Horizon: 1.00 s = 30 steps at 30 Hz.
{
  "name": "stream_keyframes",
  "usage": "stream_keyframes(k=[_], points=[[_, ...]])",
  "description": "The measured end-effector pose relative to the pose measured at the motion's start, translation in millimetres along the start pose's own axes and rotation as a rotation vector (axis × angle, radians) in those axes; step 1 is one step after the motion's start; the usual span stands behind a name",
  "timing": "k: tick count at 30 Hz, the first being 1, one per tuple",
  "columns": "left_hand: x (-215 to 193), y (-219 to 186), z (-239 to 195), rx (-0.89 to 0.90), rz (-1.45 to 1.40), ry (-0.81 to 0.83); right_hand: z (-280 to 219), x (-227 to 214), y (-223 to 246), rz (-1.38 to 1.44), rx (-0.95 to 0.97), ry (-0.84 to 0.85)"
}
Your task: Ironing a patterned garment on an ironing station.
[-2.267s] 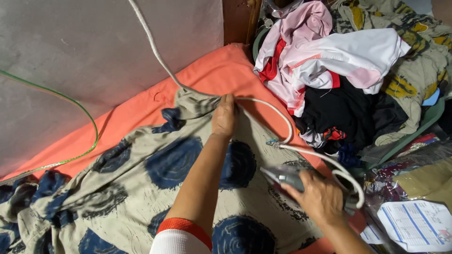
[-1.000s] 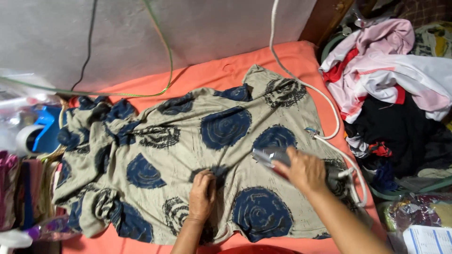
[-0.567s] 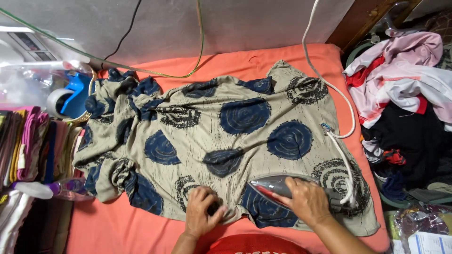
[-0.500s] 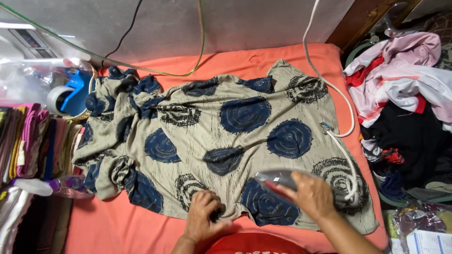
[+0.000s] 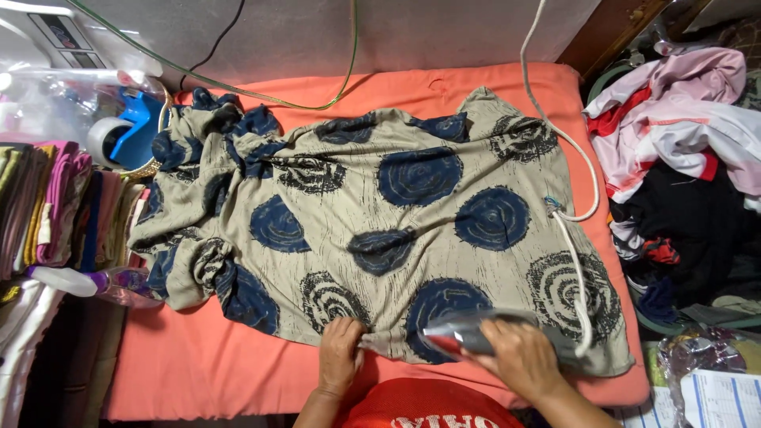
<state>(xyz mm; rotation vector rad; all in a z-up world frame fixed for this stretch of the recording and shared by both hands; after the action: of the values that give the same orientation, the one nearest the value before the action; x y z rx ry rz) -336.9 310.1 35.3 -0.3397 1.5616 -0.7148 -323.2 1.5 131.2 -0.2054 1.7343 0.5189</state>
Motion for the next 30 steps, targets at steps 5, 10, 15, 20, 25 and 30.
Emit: stream_keyframes(k=[5, 10, 15, 20, 25, 30], points=[[-19.9, -26.8, 18.1, -0.03, -0.049, 0.07, 59.6, -31.3, -8.6, -0.008, 0.334, 0.187], [-52.5, -66.7, 40.3, 0.096, -0.171, 0.099, 32.3, -13.7, -16.7, -0.009, 0.466, 0.286], [-21.3, -49.7, 44.7, -0.134, 0.03, 0.348, -17.7, -8.6, -50.8, -0.022, 0.377, 0.057], [-34.7, -76.9, 62.8, 0.216, 0.183, -0.044, -25.0, -29.2, -150.9, -0.123, 0.822, 0.111], [5.2, -67.3, 62.8, 0.069, 0.102, 0.101, -8.5, -45.2, -192.6, -0.146, 1.017, 0.071], [2.5, -152.0, 57.7, 0.203, -0.572, 0.75, 19.2, -52.1, -203.2, -0.076, 0.995, 0.02]])
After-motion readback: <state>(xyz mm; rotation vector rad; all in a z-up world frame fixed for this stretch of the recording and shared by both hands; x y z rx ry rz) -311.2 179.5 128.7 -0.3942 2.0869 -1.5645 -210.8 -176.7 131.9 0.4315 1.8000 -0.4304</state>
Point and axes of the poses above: each hand's wrist, its own z-axis towards the middle knuckle, its own x-axis out of the palm, y = z × x, the point moved 6 cm from there along z, towards the middle knuckle, and after that the axes turned 10 degrees about y, right-handed, at the moved point
